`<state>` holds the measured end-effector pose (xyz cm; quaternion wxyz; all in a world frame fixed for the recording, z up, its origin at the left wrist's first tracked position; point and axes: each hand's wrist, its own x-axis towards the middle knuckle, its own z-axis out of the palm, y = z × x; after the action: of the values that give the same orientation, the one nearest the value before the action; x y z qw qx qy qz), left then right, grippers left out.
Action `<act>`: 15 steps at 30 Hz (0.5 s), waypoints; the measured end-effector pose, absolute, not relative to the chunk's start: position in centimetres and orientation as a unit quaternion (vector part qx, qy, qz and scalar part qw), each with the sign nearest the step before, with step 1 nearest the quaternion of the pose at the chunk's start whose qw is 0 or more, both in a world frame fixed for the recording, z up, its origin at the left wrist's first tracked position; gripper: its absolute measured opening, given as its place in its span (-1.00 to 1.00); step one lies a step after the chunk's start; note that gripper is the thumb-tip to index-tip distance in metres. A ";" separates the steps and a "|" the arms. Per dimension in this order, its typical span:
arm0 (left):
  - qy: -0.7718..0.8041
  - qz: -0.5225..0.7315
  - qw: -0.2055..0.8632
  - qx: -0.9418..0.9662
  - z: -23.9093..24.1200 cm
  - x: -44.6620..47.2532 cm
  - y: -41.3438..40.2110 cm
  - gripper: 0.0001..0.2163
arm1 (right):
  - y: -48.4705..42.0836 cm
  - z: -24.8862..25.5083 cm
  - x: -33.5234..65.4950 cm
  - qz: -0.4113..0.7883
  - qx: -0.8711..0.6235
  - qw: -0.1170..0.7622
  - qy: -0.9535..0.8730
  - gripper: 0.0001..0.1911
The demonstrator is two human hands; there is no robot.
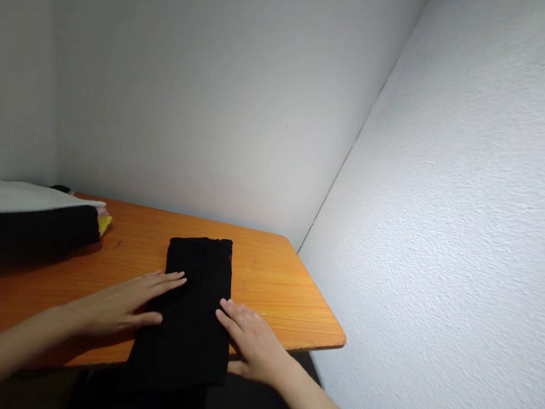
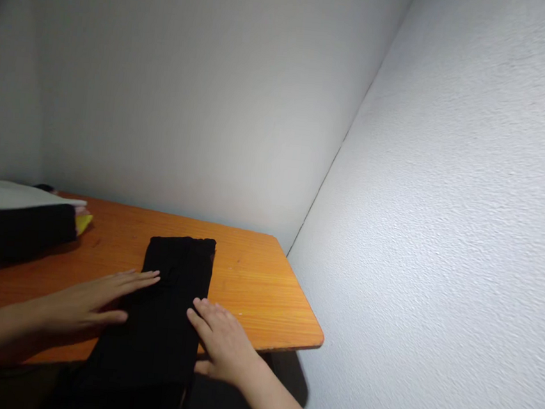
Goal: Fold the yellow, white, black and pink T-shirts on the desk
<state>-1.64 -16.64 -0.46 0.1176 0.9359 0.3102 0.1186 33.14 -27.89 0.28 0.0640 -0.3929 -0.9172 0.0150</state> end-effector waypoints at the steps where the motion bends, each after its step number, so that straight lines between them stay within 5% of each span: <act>1: 0.296 0.098 0.125 0.942 -0.4 -1.9 -17.2 -0.19 | -27.6 0.1 33.2 0.013 -0.389 0.059 -0.919 0.08; 5: 0.271 0.018 0.121 0.955 -0.5 -2.2 -19.5 0.23 | -27.3 -0.6 32.8 0.010 -0.386 0.043 -0.922 0.00; 10: 0.324 0.049 0.055 0.943 -0.4 -1.1 -23.0 -0.10 | -28.4 -1.1 32.7 -0.008 -0.377 0.084 -0.922 -0.16; 15: 0.307 0.110 0.034 0.945 -1.6 -1.3 -24.7 -0.14 | -29.2 -1.2 33.5 0.013 -0.340 0.155 -0.928 -0.34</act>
<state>-1.33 -24.65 -1.56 0.0337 0.9448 0.3070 0.1098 33.50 -29.24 -1.21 0.1546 -0.3401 -0.9275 0.0125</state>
